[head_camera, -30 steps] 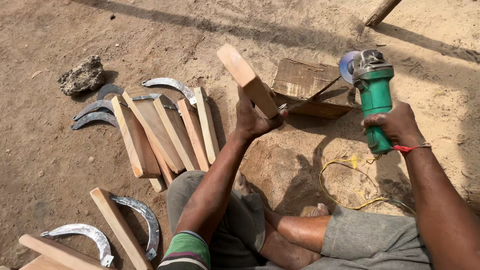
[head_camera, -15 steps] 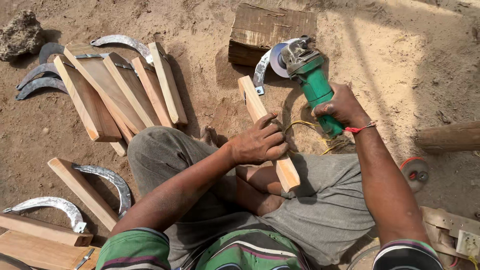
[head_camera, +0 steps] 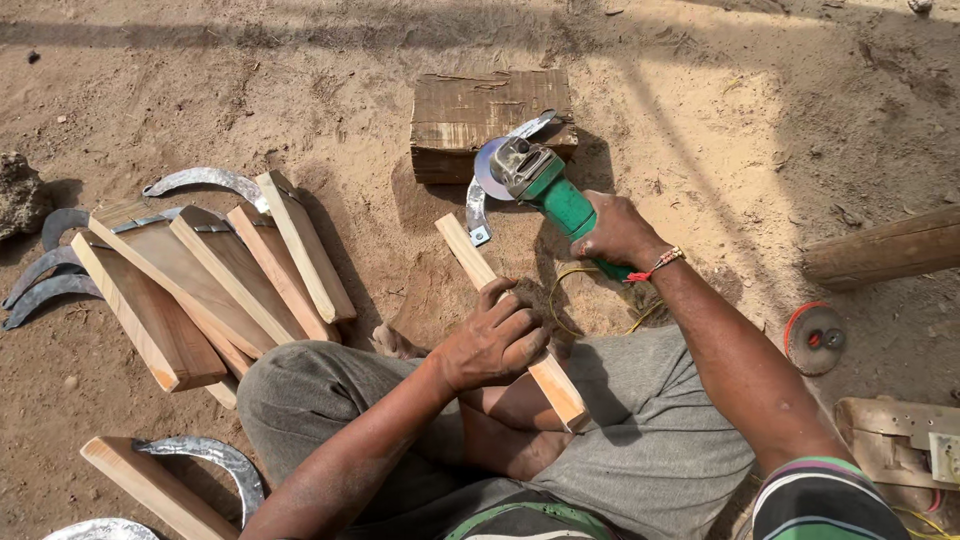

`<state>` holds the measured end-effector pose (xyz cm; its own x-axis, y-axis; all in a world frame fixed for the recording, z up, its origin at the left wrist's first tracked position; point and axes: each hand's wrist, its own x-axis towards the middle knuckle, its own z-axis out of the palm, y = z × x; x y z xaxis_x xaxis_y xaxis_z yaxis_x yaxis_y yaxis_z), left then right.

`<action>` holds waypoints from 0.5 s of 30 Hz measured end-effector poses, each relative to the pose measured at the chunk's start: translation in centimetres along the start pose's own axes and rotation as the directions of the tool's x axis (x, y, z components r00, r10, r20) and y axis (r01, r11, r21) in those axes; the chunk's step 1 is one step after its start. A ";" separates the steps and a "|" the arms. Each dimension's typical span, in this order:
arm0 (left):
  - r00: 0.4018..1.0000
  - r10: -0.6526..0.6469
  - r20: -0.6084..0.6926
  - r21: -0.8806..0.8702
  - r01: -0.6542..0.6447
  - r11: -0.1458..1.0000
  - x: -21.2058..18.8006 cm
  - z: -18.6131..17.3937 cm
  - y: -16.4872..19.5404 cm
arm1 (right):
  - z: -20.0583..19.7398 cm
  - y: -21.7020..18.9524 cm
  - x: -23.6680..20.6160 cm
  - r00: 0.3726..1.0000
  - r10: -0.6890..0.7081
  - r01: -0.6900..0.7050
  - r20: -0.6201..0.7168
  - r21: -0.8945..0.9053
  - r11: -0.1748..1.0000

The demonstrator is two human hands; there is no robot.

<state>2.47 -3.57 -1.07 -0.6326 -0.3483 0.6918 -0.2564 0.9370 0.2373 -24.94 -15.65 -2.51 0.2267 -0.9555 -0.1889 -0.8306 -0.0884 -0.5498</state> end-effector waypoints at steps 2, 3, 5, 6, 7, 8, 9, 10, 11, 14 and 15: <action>1.000 -0.017 -0.006 -0.006 0.017 1.000 0.3 -0.2 0.3 | 0.1 0.5 0.8 0.990 0.142 -0.142 -0.004 -0.008 0.990; 1.000 -0.029 -0.010 -0.005 0.028 1.000 0.4 -0.3 0.3 | 0.2 0.7 1.2 0.978 0.207 -0.207 -0.005 -0.013 0.978; 1.000 -0.029 -0.013 -0.011 0.028 1.000 0.5 -0.3 0.5 | 0.2 1.4 1.8 0.979 0.191 -0.193 -0.070 -0.026 0.981; 0.999 -0.028 -0.016 -0.014 0.028 1.000 0.5 -0.3 0.5 | 0.2 1.7 2.0 0.978 0.182 -0.186 -0.103 -0.033 0.982; 1.000 -0.024 -0.010 -0.018 0.023 1.000 0.4 -0.3 0.4 | 0.1 2.0 2.3 0.970 0.213 -0.218 -0.113 -0.031 0.975; 1.000 -0.019 -0.003 -0.023 0.019 1.000 0.3 -0.2 0.4 | -0.1 2.3 2.5 0.962 0.246 -0.251 -0.122 -0.027 0.968; 1.000 -0.013 0.004 -0.032 0.013 0.999 0.2 -0.2 0.3 | -0.3 2.6 2.7 0.950 0.282 -0.287 -0.133 -0.023 0.958; 1.000 -0.014 0.010 -0.025 0.014 1.000 0.1 -0.2 0.3 | -0.6 2.9 2.9 0.943 0.299 -0.305 -0.143 -0.024 0.952; 1.000 -0.013 0.013 -0.016 0.013 1.000 0.0 -0.1 0.3 | -1.1 3.2 3.0 0.936 0.314 -0.322 -0.157 -0.026 0.947; 0.998 0.007 0.070 0.017 -0.008 1.000 -0.4 0.2 0.2 | -2.6 3.8 3.1 0.923 0.329 -0.335 -0.200 0.005 0.942; 0.996 0.020 0.091 0.027 -0.022 0.999 -0.5 0.4 0.2 | -3.1 3.9 2.9 0.918 0.330 -0.335 -0.220 0.017 0.942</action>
<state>2.40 -3.23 -1.60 -0.7011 -0.3309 0.6317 -0.2623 0.9434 0.2031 -29.07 -19.63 -2.71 -0.1779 -0.9682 -0.1758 -0.8498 0.2412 -0.4686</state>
